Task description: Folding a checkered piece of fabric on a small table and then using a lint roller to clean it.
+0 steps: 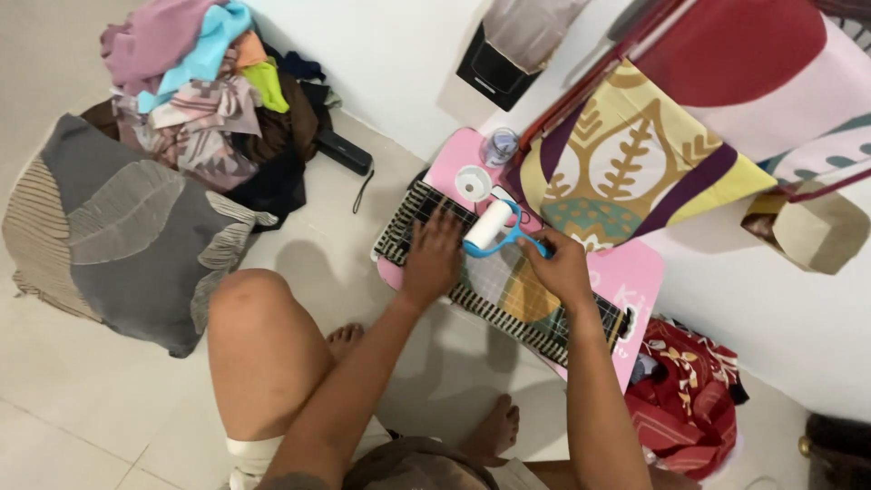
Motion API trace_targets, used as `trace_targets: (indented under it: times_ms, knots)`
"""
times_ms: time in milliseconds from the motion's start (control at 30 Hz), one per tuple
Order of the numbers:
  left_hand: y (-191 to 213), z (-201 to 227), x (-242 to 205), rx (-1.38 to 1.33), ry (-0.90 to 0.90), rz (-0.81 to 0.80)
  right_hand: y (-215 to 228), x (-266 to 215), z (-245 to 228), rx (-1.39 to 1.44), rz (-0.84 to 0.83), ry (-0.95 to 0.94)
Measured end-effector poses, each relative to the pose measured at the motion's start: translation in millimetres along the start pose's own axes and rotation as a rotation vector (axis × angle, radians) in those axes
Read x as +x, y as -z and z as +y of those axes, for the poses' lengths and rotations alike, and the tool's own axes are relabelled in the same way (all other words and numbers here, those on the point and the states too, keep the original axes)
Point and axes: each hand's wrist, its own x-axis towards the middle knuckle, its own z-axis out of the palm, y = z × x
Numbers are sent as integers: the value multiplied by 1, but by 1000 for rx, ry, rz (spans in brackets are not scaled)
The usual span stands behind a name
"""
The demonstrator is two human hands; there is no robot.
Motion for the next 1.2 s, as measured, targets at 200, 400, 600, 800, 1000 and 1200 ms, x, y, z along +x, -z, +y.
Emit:
trace_targets:
  times_ms: [200,400,600,800,1000,1200]
  knots:
    - [-20,-33,9,148,130,-279,-20,-35,22,-5,-131,-82]
    - [-14,-49,2,129,114,-269,48,-81,62,-131,-158,-241]
    - [-18,-49,2,182,122,-306,111,-117,139,-157,-103,-370]
    - [-8,-24,25,161,-24,-261,80,-59,92,-141,-49,-262]
    - [-27,-34,32,241,61,-581,15,6,45,-129,-168,-126]
    - [-10,-30,36,218,60,-575,67,-17,98,-176,-176,-250]
